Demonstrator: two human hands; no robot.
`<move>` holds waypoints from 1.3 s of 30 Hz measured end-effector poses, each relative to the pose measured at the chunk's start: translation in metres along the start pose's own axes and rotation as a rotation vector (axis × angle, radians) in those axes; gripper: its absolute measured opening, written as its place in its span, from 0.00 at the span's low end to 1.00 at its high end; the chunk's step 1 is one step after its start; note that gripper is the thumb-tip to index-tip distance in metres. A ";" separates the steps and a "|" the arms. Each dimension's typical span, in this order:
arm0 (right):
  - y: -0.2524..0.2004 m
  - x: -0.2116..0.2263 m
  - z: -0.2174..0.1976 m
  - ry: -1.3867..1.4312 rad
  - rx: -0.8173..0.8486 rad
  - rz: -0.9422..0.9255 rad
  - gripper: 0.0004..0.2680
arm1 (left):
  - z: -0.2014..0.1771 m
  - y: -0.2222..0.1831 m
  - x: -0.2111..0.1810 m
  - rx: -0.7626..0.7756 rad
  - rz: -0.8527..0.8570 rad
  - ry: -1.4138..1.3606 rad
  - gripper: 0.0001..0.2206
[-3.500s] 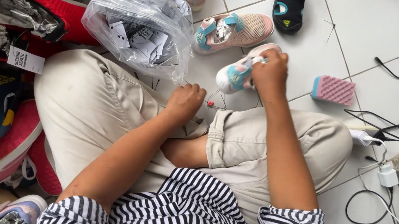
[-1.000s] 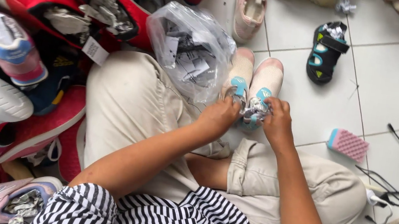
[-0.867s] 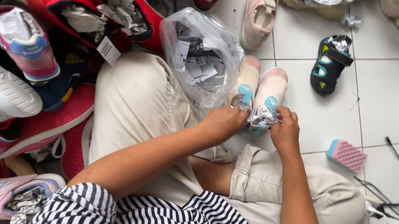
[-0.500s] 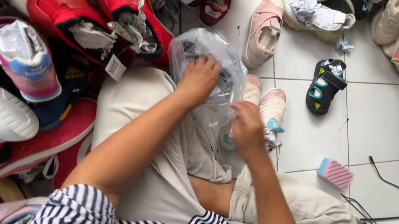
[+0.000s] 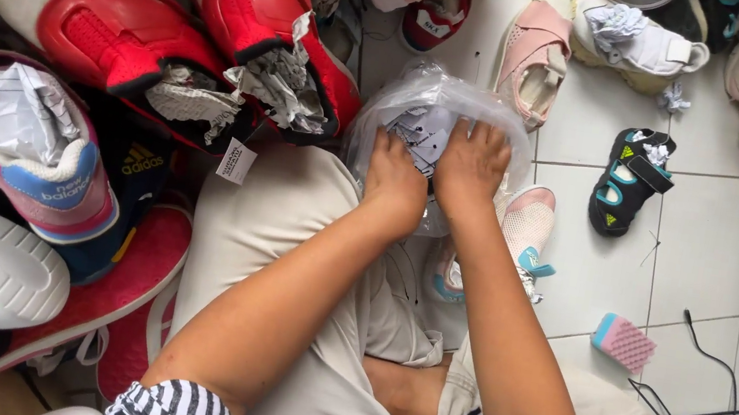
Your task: Sorting through a large pile of various shoes on the floor to find matching pairs and attaching identification tags to them.
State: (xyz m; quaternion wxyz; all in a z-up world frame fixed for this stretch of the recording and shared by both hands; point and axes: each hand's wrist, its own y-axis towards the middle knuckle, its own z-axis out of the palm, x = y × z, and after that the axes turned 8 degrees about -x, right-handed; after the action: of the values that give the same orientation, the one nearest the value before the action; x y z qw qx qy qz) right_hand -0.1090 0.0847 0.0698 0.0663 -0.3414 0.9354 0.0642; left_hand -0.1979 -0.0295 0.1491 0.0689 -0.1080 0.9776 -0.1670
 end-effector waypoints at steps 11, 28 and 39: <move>0.032 -0.003 0.013 0.150 0.313 0.137 0.16 | 0.010 0.011 0.003 0.022 0.013 -0.063 0.13; 0.010 -0.011 -0.041 0.708 0.253 0.134 0.15 | 0.063 0.050 -0.006 -0.889 -0.213 -0.211 0.09; -0.005 -0.047 0.053 0.371 -0.235 -0.230 0.07 | 0.062 0.047 -0.001 -0.158 -0.081 -0.173 0.15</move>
State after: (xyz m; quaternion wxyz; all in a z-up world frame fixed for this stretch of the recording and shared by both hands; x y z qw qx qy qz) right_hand -0.0658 0.1188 0.0255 -0.1400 -0.4569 0.8727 0.1006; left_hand -0.1952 -0.0056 0.0754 0.1377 -0.1668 0.9729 -0.0822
